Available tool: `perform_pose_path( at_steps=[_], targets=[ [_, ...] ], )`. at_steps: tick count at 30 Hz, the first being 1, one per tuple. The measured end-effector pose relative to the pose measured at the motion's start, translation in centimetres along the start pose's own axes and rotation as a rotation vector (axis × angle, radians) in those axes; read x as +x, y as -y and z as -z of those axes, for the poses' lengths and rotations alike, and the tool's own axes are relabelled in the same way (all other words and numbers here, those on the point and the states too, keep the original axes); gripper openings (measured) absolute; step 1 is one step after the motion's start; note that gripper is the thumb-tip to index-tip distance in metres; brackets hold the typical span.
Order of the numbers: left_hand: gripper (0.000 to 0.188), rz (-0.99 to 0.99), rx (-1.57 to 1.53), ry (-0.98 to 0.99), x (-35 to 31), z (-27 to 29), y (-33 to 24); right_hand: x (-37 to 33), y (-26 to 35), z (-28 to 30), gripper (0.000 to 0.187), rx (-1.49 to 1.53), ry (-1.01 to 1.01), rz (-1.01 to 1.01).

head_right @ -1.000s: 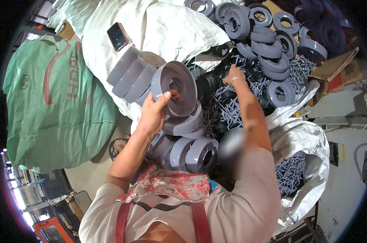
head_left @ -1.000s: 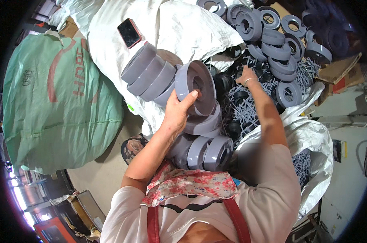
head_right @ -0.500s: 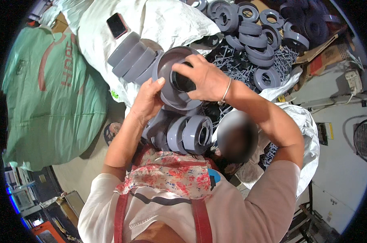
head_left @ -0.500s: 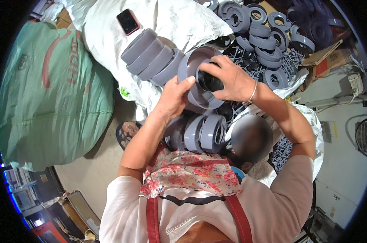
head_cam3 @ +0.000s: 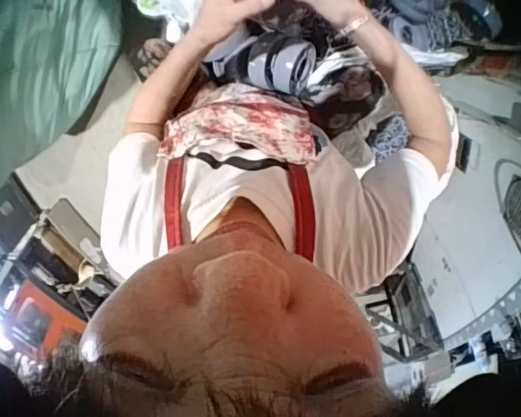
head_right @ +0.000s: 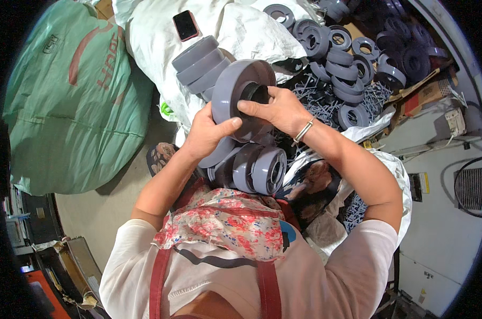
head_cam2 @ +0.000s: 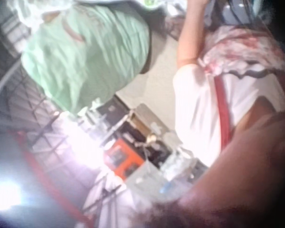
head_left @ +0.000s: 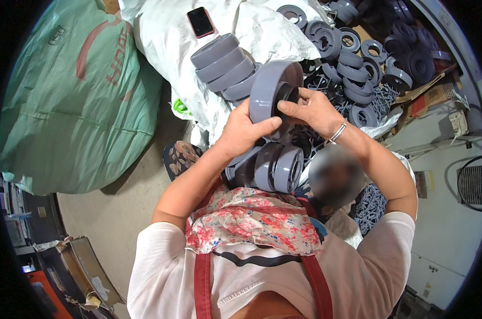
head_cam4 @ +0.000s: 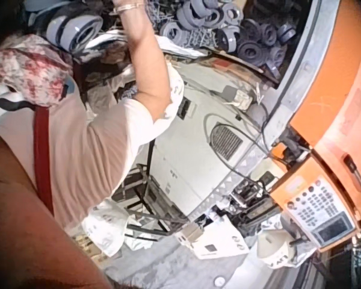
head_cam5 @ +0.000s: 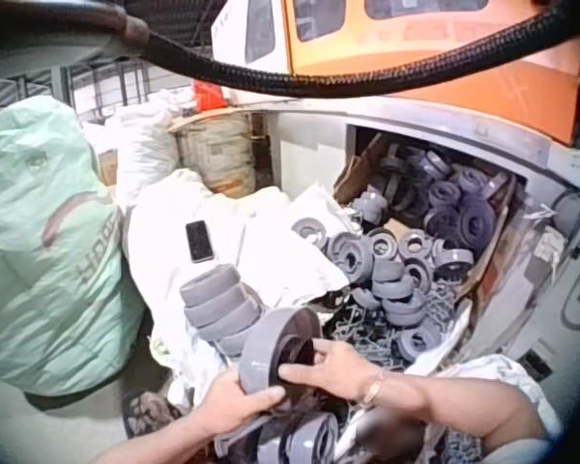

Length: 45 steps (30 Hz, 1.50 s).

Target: The person picks up grey plastic circular parts from a pile, fits them together or stacks them, and places the assembled components onto a separate stack while seated on the floor.

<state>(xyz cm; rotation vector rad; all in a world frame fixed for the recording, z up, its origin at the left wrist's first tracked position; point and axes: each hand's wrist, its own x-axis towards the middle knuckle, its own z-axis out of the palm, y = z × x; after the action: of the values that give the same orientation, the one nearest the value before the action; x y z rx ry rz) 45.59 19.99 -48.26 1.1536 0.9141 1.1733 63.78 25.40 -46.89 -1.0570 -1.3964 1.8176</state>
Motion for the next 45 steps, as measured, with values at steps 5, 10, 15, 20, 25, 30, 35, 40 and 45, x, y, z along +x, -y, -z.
perform_pose_path(
  at_steps=[5, 10, 15, 20, 25, 30, 35, 40, 45],
  targets=[
    [0.031, 0.29, -0.529, -0.205, 0.2, 1.6, -0.7, 0.0, -0.5, -1.4, 0.071, -1.174, -0.169, 0.911],
    [0.039, 0.177, -0.366, -0.024, -1.8, 2.2, 0.0, -0.8, 0.5, -2.6, 0.065, -1.162, -0.04, 0.562],
    [0.039, 0.116, -0.416, -0.009, -2.8, 2.0, 0.1, -0.8, -0.2, -3.4, 0.059, -1.061, -0.104, 0.562],
    [0.044, -0.009, -0.196, -0.048, -3.1, 2.9, 1.8, 0.5, -0.4, -1.9, 0.074, -0.14, 0.121, -0.439],
    [0.043, 0.048, 0.004, -0.077, -4.4, 3.2, 1.6, -0.1, -2.8, -4.1, 0.084, -0.75, -0.081, 0.451],
    [0.048, 0.053, -0.302, -0.132, -4.7, 4.3, 1.4, -1.6, -2.9, -5.1, 0.049, -0.877, 0.012, 0.15],
    [0.068, 0.022, 0.161, 0.013, -5.9, 4.9, 0.2, 0.0, -4.6, -4.6, 0.059, 0.267, 0.156, -0.485],
    [0.084, -0.379, 0.652, -0.101, -1.6, 10.5, -4.1, 4.6, -6.5, -0.4, 0.094, 0.119, -0.347, -0.174],
    [0.078, -0.313, 0.925, -0.088, 9.4, 17.8, -4.1, 12.9, -8.8, 1.1, 0.108, 0.49, -0.36, -0.45]
  ],
)
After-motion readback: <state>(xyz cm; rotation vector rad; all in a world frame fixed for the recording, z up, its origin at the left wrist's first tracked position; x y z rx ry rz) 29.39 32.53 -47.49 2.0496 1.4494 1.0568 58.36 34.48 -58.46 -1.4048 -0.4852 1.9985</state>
